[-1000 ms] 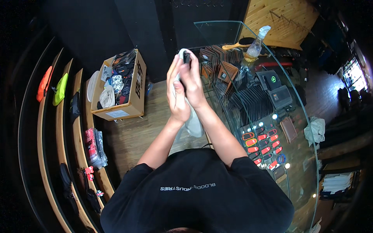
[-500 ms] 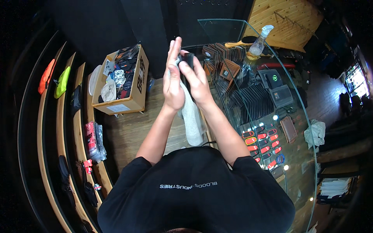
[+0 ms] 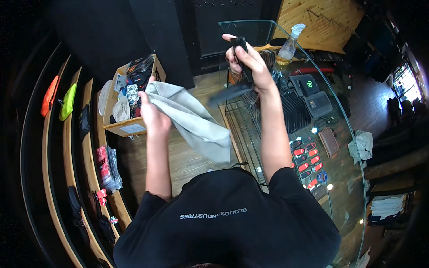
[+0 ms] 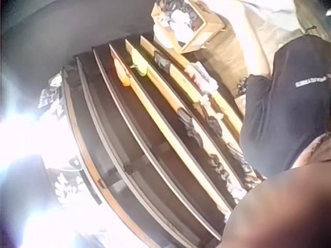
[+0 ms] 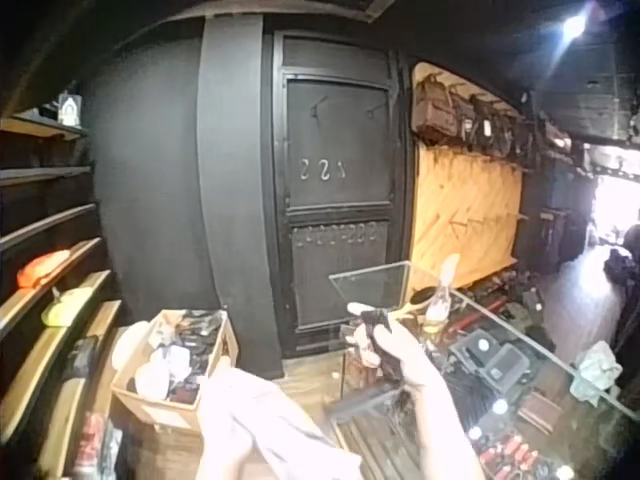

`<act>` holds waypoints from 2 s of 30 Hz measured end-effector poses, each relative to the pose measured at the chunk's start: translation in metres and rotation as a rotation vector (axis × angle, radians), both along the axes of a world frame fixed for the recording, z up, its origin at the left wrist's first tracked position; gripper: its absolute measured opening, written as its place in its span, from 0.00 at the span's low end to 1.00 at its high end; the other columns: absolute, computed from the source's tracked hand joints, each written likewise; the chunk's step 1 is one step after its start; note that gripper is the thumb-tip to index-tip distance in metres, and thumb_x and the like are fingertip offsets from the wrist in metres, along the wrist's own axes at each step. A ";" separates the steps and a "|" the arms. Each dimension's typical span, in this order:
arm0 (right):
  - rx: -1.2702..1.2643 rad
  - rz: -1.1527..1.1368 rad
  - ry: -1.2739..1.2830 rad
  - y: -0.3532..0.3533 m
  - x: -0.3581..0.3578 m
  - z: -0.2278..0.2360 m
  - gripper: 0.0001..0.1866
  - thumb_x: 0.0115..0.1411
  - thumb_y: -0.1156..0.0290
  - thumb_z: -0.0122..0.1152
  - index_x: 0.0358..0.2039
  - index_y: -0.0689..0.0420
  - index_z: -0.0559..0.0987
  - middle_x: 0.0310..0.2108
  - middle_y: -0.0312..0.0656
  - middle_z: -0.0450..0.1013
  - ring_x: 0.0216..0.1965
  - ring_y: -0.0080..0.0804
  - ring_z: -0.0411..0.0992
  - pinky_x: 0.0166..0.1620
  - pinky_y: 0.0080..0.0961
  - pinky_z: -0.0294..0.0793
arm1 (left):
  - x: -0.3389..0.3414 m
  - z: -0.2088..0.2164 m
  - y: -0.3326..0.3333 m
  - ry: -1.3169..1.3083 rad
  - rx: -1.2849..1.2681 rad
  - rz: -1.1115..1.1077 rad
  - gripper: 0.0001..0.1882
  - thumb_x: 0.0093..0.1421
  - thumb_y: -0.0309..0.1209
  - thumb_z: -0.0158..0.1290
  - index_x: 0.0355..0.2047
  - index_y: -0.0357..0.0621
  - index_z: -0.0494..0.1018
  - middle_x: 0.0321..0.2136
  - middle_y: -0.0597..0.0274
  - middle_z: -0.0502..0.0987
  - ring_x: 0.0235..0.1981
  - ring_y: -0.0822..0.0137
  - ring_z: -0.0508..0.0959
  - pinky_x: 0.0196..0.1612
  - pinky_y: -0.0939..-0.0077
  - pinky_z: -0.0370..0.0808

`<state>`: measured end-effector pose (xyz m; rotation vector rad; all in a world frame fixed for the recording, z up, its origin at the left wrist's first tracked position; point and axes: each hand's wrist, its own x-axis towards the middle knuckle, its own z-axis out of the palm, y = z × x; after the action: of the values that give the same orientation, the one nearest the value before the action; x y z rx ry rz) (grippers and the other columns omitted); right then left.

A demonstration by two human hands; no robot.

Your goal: Cleaning and inspecting various wallets and small pouches using a cloth and a brush on a store counter.

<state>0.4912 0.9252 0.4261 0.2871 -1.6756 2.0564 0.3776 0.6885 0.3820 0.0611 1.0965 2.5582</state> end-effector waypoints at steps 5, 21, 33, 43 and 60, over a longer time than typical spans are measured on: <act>0.403 0.012 0.075 -0.020 -0.007 -0.001 0.41 0.62 0.45 0.56 0.65 0.63 0.60 0.31 0.32 0.61 0.28 0.17 0.56 0.32 0.14 0.57 | 0.003 0.028 -0.007 -0.117 0.265 -0.161 0.32 0.72 0.52 0.24 0.59 0.43 0.67 0.52 0.56 0.74 0.55 0.60 0.72 0.62 0.61 0.65; -0.507 0.110 0.404 -0.063 -0.026 -0.010 0.42 0.65 0.36 0.41 0.62 0.62 0.60 0.44 0.43 0.68 0.46 0.33 0.68 0.48 0.30 0.73 | 0.079 0.010 0.051 1.523 -0.368 -0.053 0.39 0.70 0.53 0.30 0.68 0.33 0.47 0.70 0.44 0.45 0.72 0.49 0.42 0.71 0.55 0.39; -0.398 -0.202 0.313 -0.078 -0.027 -0.036 0.41 0.67 0.36 0.26 0.70 0.53 0.50 0.66 0.47 0.55 0.68 0.35 0.51 0.69 0.31 0.48 | 0.054 0.044 0.080 1.530 -0.398 -0.023 0.31 0.72 0.45 0.31 0.67 0.34 0.53 0.68 0.47 0.53 0.71 0.51 0.48 0.71 0.57 0.39; -0.870 0.318 0.590 -0.027 -0.004 0.021 0.54 0.36 0.65 0.55 0.65 0.72 0.50 0.35 0.43 0.56 0.33 0.31 0.55 0.36 0.24 0.60 | 0.070 -0.009 0.050 0.082 0.389 -0.286 0.35 0.72 0.52 0.19 0.66 0.37 0.53 0.65 0.53 0.60 0.65 0.57 0.61 0.68 0.58 0.56; 0.515 -0.895 0.187 -0.087 -0.018 -0.050 0.11 0.46 0.83 0.69 0.32 0.60 0.80 0.29 0.40 0.76 0.29 0.30 0.72 0.33 0.24 0.72 | 0.030 -0.011 0.065 0.039 0.470 -0.447 0.34 0.71 0.52 0.25 0.67 0.40 0.53 0.65 0.50 0.60 0.65 0.54 0.62 0.66 0.55 0.60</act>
<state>0.4727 0.8384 0.3765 -0.1081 -1.7415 0.9194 0.4079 0.7530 0.3714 0.4243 0.4062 2.3441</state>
